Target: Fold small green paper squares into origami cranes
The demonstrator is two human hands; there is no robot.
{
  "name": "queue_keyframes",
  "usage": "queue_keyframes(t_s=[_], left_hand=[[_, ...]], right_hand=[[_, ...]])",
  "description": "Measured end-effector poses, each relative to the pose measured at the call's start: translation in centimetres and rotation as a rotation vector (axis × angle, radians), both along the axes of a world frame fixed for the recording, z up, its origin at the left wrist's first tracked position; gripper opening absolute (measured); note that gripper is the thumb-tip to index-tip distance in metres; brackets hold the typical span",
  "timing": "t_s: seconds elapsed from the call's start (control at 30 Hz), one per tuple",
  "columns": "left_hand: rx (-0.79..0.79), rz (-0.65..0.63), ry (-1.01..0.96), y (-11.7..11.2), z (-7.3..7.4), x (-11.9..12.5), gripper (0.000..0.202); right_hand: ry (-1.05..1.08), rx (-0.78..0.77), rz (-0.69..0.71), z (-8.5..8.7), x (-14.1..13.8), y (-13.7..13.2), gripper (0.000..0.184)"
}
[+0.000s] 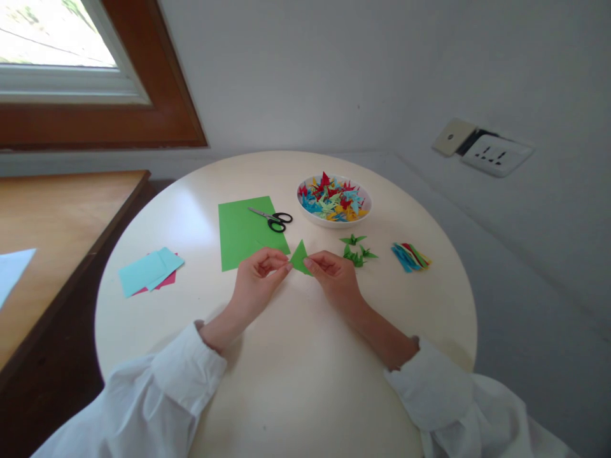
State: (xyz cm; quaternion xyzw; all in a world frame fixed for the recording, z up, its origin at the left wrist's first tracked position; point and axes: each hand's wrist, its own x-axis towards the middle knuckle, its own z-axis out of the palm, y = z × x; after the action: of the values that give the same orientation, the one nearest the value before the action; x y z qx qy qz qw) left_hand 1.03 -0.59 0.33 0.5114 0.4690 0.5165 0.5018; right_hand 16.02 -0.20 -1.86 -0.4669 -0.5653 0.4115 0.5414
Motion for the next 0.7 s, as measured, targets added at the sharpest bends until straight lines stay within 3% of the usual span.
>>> queue_keyframes(t_s=[0.27,0.7], left_hand=[[-0.067,-0.021,-0.070,0.01,-0.27,-0.04,0.030],[-0.116,0.050,-0.170,0.06,-0.07,0.05,0.031]], right_hand=[[-0.022,0.008,-0.011,0.21,-0.03,-0.17,0.019],[0.017,-0.014,-0.003,0.21,-0.03,-0.10,0.017]])
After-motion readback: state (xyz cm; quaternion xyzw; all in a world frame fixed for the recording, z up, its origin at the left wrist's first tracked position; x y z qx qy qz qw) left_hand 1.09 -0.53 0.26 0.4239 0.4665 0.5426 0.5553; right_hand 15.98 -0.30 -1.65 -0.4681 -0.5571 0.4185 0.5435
